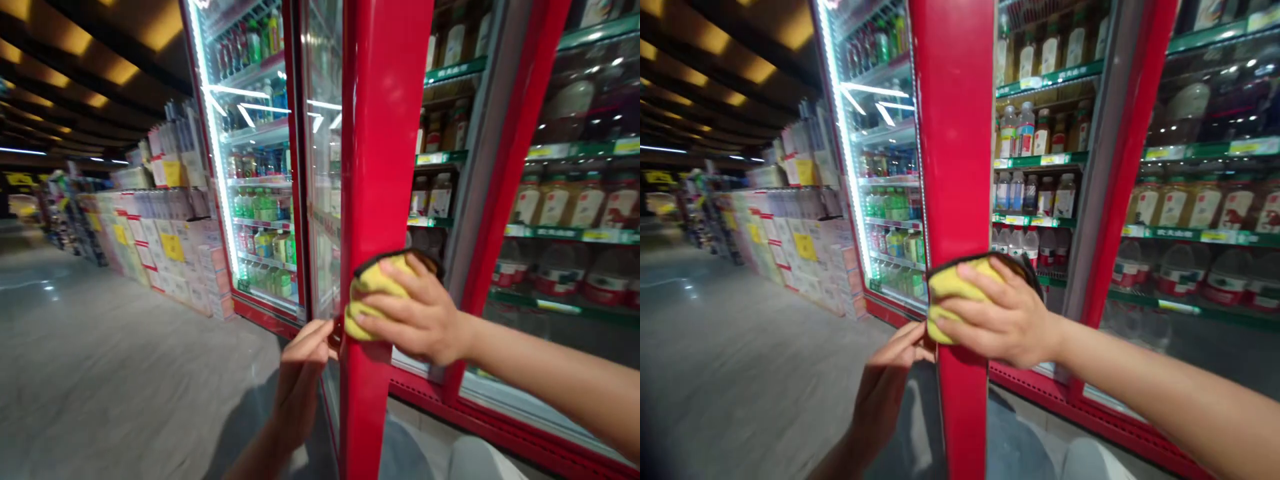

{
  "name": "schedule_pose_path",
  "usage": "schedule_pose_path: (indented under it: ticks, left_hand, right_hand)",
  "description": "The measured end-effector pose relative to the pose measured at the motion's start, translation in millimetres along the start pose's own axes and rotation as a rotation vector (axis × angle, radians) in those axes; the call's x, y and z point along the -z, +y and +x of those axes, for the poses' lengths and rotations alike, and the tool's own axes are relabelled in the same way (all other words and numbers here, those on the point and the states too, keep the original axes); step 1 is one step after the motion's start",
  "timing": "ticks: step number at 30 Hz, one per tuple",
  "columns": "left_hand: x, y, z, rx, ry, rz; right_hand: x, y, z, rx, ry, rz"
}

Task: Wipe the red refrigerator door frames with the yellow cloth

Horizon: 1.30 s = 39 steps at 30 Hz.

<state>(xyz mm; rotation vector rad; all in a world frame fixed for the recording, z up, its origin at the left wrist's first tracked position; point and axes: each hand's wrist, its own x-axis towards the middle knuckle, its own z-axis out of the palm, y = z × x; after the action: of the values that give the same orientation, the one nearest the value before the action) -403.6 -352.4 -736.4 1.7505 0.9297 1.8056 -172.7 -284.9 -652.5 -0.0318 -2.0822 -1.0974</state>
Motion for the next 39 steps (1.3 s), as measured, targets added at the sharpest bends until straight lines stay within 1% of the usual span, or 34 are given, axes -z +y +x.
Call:
schedule_pose_path:
  ticks: [1,3,4,6,8,9,12,14,17,19,21,22,23,24,26,29,31,33,35,36,37,39]
  left_hand:
    - [-9.2,-1,6,0.010,-0.014,-0.039]
    - [-27.6,-5,17,0.000,-0.098,-0.103]
    - [-36.5,-8,22,-0.015,-0.157,-0.122]
    - [-53.6,-15,32,-0.072,-0.258,-0.127]
    - [-71.3,-22,43,-0.114,-0.334,-0.111]
    - [-80.8,-26,49,-0.114,-0.368,-0.105]
    - [-113.1,-36,65,-0.061,-0.458,-0.136]
    - [-136.5,-43,75,-0.012,-0.498,-0.170]
    - [-170.2,-54,89,0.046,-0.528,-0.179]
    - [-190.1,-64,100,0.046,-0.539,-0.188]
    - [-208.2,-75,112,0.026,-0.561,-0.208]
    - [-216.9,-81,117,0.014,-0.575,-0.216]
    - [-225.3,-86,122,0.002,-0.589,-0.219]
    - [-233.6,-91,127,-0.010,-0.600,-0.220]
    - [-248.5,-100,135,-0.033,-0.604,-0.216]
    - [-262.0,-108,141,-0.076,-0.599,-0.197]
    - [-262.8,-115,142,-0.170,-0.619,-0.106]
    - [-259.2,-124,141,-0.330,-0.612,0.114]
    - [-255.8,-138,141,-0.489,-0.544,0.422]
    - [-255.6,-146,141,-0.542,-0.500,0.572]
    - [-256.7,-155,142,-0.570,-0.461,0.705]
    - [-262.6,-175,148,-0.572,-0.429,0.906]
  right_hand:
    - [-3,-9,-26,0.048,0.009,0.044]
    - [-9,-25,-76,0.069,-0.071,0.159]
    - [-12,-31,-99,0.035,-0.095,0.198]
    - [-19,-41,-139,-0.088,-0.117,0.234]
    - [-26,-49,-172,-0.263,-0.092,0.213]
    - [-29,-54,-186,-0.344,-0.071,0.196]
    - [-41,-73,-223,-0.603,-0.014,0.140]
    - [-53,-93,-243,-0.803,0.003,0.104]
    - [-79,-135,-270,-1.199,0.035,0.047]
    - [-101,-163,-285,-1.455,0.109,-0.022]
    - [-122,-181,-294,-1.609,0.189,-0.098]
    - [-130,-184,-296,-1.651,0.220,-0.124]
    - [-135,-181,-296,-1.678,0.243,-0.143]
    - [-137,-172,-294,-1.694,0.259,-0.158]
    - [-132,-141,-286,-1.695,0.277,-0.176]
    - [-109,-83,-277,-1.600,0.276,-0.099]
    - [-92,-51,-278,-1.546,0.308,-0.041]
    - [-77,-30,-281,-1.527,0.359,-0.023]
    - [-67,-13,-284,-1.508,0.417,-0.033]
    - [-64,-5,-283,-1.485,0.440,-0.045]
    - [-61,3,-281,-1.449,0.457,-0.058]
    - [-57,25,-270,-1.341,0.470,-0.079]
